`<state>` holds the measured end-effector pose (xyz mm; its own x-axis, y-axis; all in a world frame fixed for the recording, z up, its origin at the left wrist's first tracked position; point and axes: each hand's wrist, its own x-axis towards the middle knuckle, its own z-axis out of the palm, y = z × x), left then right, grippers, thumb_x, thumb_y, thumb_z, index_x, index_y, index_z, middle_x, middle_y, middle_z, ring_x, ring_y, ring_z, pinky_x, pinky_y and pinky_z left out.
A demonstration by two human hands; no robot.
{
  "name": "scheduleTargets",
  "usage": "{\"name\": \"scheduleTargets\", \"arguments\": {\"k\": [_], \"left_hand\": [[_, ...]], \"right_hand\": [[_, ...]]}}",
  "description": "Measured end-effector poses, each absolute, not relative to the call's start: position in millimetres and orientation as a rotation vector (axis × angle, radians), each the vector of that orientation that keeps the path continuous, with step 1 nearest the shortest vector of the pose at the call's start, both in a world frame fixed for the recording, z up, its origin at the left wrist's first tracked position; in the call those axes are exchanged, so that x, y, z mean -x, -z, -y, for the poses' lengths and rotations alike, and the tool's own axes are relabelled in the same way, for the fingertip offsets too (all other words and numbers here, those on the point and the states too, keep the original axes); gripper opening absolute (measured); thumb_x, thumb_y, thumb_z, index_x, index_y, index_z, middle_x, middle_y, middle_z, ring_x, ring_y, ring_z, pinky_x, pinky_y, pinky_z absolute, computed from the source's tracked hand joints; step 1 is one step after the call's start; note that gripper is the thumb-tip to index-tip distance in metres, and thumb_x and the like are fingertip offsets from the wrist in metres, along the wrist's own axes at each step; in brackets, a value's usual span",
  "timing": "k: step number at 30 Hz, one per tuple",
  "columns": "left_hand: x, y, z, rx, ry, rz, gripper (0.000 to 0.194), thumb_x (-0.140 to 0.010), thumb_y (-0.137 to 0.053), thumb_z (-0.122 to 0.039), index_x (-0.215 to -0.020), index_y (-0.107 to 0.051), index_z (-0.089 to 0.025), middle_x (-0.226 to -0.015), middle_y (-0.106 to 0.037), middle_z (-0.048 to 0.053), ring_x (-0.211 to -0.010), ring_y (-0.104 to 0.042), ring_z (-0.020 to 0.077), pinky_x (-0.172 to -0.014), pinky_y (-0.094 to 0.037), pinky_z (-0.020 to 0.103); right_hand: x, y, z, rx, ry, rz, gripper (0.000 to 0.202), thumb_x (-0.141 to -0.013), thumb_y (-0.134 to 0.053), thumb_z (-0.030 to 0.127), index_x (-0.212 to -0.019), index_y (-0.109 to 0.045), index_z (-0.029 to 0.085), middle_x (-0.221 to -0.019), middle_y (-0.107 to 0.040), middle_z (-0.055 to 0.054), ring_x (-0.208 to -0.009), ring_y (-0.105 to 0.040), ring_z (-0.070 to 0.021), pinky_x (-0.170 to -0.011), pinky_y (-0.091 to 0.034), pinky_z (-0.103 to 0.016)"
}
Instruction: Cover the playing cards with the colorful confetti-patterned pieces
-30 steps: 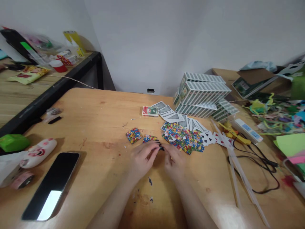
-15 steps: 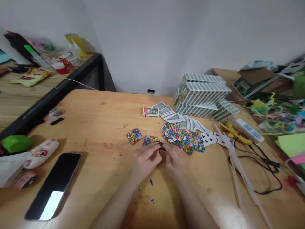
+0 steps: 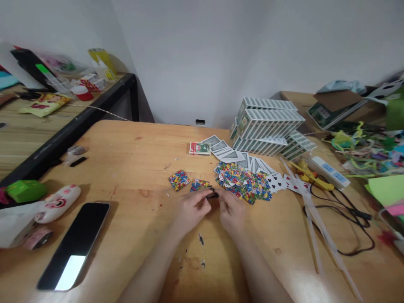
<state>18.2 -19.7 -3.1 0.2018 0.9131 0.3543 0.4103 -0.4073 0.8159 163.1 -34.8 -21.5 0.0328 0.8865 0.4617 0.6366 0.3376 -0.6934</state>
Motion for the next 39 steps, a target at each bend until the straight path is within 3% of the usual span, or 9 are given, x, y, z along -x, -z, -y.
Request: {"name": "scheduleTargets", "arguments": {"k": [5,11,17,20,28,39], "left_hand": [[-16.0,1.7,16.8,-1.639,-1.076,-1.176,0.028,-0.074,-0.052,-0.016,-0.100,-0.061,-0.020,-0.098,-0.067,0.006,-0.086,-0.063,0.0155,-0.079,-0.050,0.030],[-20.5,5.3,10.4,-1.301,-1.230,-1.170,0.015,-0.074,-0.055,-0.026,-0.082,-0.064,-0.016,-0.087,-0.067,0.007,-0.081,-0.061,0.0167,-0.073,-0.049,0.028],[-24.2,-1.1,14.2,-1.168,-1.096,-1.291,0.014,-0.070,-0.057,-0.027,-0.074,-0.062,-0.015,-0.059,-0.057,-0.002,-0.051,-0.051,0.0100,-0.046,-0.040,0.018],[-26.8,-3.2,17.3,-1.180,-1.056,-1.316,0.014,-0.072,-0.054,-0.030,-0.068,-0.056,-0.016,-0.052,-0.049,-0.005,-0.046,-0.045,0.0083,-0.042,-0.035,0.017],[-27.7,1.6,20.5,-1.305,-1.126,-1.387,0.017,-0.074,-0.052,-0.032,-0.068,-0.055,-0.016,-0.054,-0.047,-0.005,-0.047,-0.042,0.0078,-0.044,-0.033,0.017],[-22.6,5.5,11.9,-1.036,-1.104,-1.372,0.016,-0.066,-0.059,-0.031,-0.064,-0.055,-0.015,-0.047,-0.048,-0.006,-0.039,-0.040,0.0066,-0.039,-0.032,0.017]], "right_hand": [[-165.2,21.2,32.5,1.399,-0.597,1.531,0.022,-0.081,-0.043,0.020,-0.091,-0.063,0.022,-0.084,-0.068,-0.005,-0.076,-0.062,-0.0179,-0.069,-0.049,-0.031],[-153.2,13.4,33.3,1.258,-0.943,1.350,0.019,-0.082,-0.046,0.027,-0.091,-0.061,0.020,-0.082,-0.065,-0.005,-0.076,-0.060,-0.0170,-0.067,-0.048,-0.029],[-145.3,5.5,32.5,1.270,-1.237,1.239,0.017,-0.077,-0.051,0.032,-0.071,-0.058,0.017,-0.059,-0.052,0.001,-0.051,-0.047,-0.0107,-0.046,-0.038,-0.021],[-146.1,5.3,30.5,1.276,-1.321,1.160,0.019,-0.075,-0.052,0.033,-0.065,-0.055,0.017,-0.054,-0.047,0.003,-0.047,-0.043,-0.0096,-0.044,-0.035,-0.020],[-143.4,7.4,30.6,1.286,-1.385,0.958,0.011,-0.065,-0.053,0.025,-0.068,-0.062,0.018,-0.057,-0.054,0.002,-0.049,-0.046,-0.0105,-0.046,-0.037,-0.020],[-145.8,19.0,31.5,1.253,-1.502,0.800,0.022,-0.060,-0.054,0.020,-0.073,-0.071,0.019,-0.076,-0.069,-0.003,-0.061,-0.056,-0.0145,-0.056,-0.042,-0.024]]}}
